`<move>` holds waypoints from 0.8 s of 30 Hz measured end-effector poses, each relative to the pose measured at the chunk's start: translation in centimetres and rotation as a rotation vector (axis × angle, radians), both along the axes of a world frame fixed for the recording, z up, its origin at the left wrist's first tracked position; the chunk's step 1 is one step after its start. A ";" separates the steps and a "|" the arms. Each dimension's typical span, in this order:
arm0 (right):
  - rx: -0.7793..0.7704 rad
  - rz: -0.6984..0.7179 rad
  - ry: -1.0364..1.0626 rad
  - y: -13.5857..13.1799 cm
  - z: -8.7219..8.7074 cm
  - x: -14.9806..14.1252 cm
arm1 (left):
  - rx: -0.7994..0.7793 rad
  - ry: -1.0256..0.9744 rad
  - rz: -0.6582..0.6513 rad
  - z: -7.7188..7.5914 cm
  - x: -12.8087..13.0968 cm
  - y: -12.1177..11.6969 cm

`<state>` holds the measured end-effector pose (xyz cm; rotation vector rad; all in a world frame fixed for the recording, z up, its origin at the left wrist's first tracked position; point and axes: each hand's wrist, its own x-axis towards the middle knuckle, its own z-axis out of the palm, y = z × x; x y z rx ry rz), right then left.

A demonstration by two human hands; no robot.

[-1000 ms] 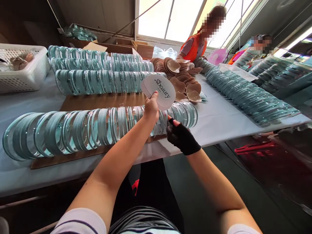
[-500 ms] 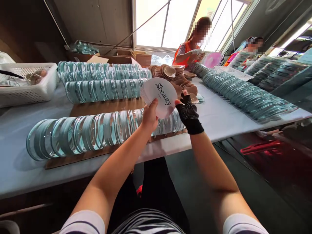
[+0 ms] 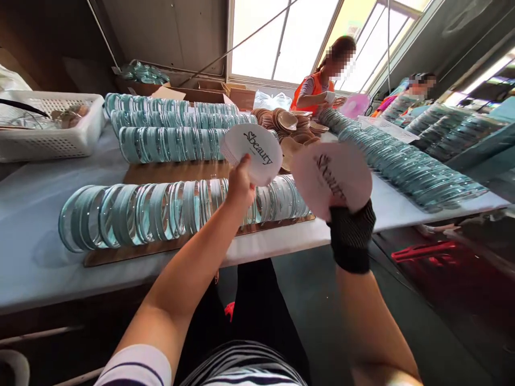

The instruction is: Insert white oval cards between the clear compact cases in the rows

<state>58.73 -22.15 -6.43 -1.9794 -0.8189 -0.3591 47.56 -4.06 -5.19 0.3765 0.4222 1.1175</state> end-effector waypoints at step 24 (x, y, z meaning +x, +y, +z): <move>-0.819 0.135 -0.258 4.1 -2.1 -4.7 | -0.150 -0.019 0.039 -1.4 -0.4 2.8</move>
